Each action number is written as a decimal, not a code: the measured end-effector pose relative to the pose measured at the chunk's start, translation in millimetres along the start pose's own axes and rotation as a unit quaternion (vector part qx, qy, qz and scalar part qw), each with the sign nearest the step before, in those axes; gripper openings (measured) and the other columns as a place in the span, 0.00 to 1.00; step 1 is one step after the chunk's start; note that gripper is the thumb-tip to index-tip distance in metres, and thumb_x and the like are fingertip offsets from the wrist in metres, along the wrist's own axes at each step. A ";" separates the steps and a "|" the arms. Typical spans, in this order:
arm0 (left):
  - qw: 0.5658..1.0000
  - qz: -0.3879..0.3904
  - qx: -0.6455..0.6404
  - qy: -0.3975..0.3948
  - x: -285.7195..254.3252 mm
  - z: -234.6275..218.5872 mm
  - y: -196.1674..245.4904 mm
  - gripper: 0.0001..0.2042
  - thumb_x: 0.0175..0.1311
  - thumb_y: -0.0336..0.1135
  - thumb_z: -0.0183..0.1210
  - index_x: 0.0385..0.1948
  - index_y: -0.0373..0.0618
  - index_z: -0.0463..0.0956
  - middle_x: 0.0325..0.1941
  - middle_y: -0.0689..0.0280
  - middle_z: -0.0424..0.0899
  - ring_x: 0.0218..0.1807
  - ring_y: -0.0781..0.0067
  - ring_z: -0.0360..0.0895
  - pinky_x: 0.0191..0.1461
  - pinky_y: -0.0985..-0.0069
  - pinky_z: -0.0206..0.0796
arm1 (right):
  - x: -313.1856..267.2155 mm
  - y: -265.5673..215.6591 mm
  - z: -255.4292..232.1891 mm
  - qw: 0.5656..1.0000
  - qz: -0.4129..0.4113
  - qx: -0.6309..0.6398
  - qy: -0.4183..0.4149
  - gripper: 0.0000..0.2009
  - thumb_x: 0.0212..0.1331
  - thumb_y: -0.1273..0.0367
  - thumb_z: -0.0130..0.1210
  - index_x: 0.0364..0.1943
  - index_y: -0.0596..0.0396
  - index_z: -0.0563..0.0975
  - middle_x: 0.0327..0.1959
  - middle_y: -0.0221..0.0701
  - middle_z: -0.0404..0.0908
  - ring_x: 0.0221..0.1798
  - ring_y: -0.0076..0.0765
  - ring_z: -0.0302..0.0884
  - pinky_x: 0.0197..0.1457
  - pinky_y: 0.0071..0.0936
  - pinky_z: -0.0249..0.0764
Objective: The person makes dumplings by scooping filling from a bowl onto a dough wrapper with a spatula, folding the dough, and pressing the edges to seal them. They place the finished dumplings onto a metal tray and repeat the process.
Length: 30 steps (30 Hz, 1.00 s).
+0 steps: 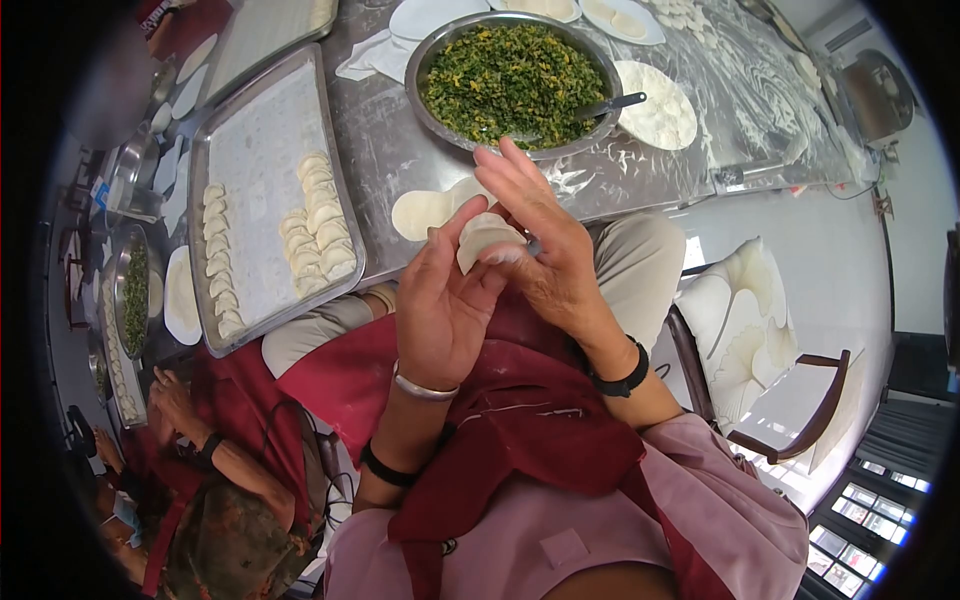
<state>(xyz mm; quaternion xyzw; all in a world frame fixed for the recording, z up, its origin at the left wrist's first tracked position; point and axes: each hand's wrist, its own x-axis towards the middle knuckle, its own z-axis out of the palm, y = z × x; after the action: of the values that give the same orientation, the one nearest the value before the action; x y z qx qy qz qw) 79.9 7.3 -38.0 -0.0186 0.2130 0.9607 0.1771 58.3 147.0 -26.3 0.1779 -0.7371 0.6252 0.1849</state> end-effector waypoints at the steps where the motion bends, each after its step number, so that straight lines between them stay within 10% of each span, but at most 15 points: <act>1: 1.000 -0.002 -0.029 -0.003 0.0 -2.2 -1.0 0.24 0.76 0.37 0.45 0.68 0.31 0.57 0.63 0.55 0.72 0.64 0.63 0.72 0.68 0.65 0.67 | -0.5 6.9 -3.0 0.998 -0.036 -0.033 -0.033 0.22 0.55 0.70 0.62 0.57 0.53 0.77 0.63 0.39 0.75 0.75 0.55 0.57 0.72 0.42 0.58; 6: 0.997 0.007 0.074 -0.008 -1.2 -1.0 -1.6 0.26 0.72 0.31 0.50 0.69 0.32 0.55 0.65 0.55 0.71 0.66 0.61 0.71 0.70 0.64 0.66 | 6.7 19.2 -11.7 0.984 -0.098 -0.104 -0.106 0.22 0.61 0.62 0.60 0.58 0.55 0.77 0.64 0.39 0.74 0.75 0.53 0.56 0.71 0.43 0.60; 15: 0.999 0.018 0.025 -0.040 1.2 4.5 1.3 0.26 0.73 0.29 0.47 0.70 0.32 0.52 0.71 0.53 0.64 0.72 0.58 0.63 0.74 0.64 0.61 | -9.5 2.0 0.8 0.987 0.080 0.118 0.070 0.15 0.50 0.80 0.62 0.45 0.58 0.83 0.54 0.39 0.82 0.68 0.46 0.70 0.66 0.36 0.68; 30: 0.999 0.013 -0.011 -0.041 -0.4 1.9 -5.5 0.24 0.72 0.26 0.49 0.68 0.31 0.57 0.65 0.54 0.71 0.65 0.65 0.72 0.68 0.67 0.69 | -6.6 1.5 -5.7 0.994 0.051 0.089 0.043 0.07 0.54 0.81 0.61 0.37 0.61 0.84 0.45 0.39 0.85 0.62 0.44 0.74 0.55 0.30 0.77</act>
<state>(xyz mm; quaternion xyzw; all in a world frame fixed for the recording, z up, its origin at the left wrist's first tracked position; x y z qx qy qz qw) 82.3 12.7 -38.5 0.0220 0.1953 0.9651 0.1732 63.5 153.0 -30.0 0.1288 -0.6779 0.7041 0.1675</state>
